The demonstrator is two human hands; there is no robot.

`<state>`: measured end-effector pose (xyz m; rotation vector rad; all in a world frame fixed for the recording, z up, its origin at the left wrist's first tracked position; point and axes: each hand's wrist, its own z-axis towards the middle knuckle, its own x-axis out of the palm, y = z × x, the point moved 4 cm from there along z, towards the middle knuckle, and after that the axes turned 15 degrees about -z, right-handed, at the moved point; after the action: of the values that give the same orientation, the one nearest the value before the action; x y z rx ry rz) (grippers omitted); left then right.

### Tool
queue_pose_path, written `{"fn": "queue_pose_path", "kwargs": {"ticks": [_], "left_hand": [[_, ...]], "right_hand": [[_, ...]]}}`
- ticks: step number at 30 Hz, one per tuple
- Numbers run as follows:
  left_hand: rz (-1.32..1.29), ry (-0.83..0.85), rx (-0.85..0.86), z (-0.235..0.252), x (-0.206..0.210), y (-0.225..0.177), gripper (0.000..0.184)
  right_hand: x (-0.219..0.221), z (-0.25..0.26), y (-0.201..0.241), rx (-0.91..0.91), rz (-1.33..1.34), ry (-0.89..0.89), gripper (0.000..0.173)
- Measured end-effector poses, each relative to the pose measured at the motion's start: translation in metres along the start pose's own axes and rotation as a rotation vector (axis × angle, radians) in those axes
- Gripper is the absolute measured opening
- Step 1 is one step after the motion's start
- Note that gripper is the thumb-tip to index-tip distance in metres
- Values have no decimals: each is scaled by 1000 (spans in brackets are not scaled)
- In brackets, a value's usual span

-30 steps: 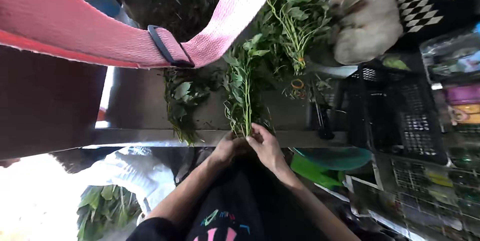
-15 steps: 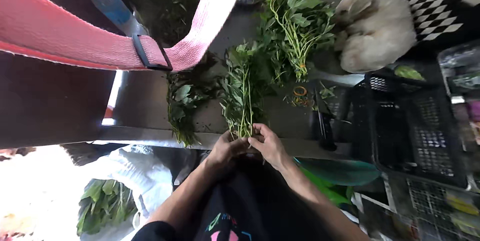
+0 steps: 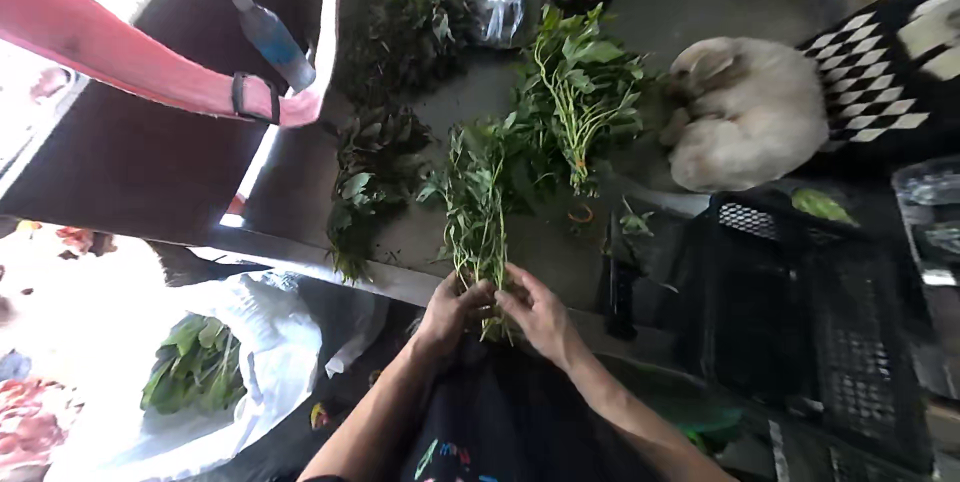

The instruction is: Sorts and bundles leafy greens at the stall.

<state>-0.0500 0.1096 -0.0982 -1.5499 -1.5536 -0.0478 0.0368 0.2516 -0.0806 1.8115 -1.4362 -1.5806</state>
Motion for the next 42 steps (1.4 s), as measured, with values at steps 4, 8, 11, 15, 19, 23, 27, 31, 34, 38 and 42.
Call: {"fn": "queue_pose_path", "kwargs": {"ticks": [4,8,11,15,19,23,27,31,34,38,42], "left_hand": [[55,-112,51,-4,10,18,31],[59,-131,62,-8,10,26,27],[151,-196,80,-10,3,22,29],[169,-193,75,-8,-8,27,34],[-59,-278,73,-6,-5,40,32],[-170,-204,-22,-17,-1,37,67],[-3,-244,-13,-21,-9,28,38],[46,-264,-21,-18,-19,11,27],[3,-173,-20,-19,-31,2,25],[71,20,46,-17,-35,-24,26],[132,159,177,-10,-36,-65,25]], "right_hand": [[5,-8,-9,11,-151,132,58],[-18,-6,-14,76,30,93,45],[-44,-3,-4,28,516,-6,37],[-58,3,17,-153,525,-49,39],[-5,7,10,-93,-11,145,46],[29,-5,19,-218,-295,302,49],[22,1,16,-312,-354,373,41],[-12,16,-26,-131,-92,201,31],[-14,4,-53,176,-205,333,42],[21,-21,-48,369,-327,447,62],[37,-28,-25,360,-613,187,49]]}}
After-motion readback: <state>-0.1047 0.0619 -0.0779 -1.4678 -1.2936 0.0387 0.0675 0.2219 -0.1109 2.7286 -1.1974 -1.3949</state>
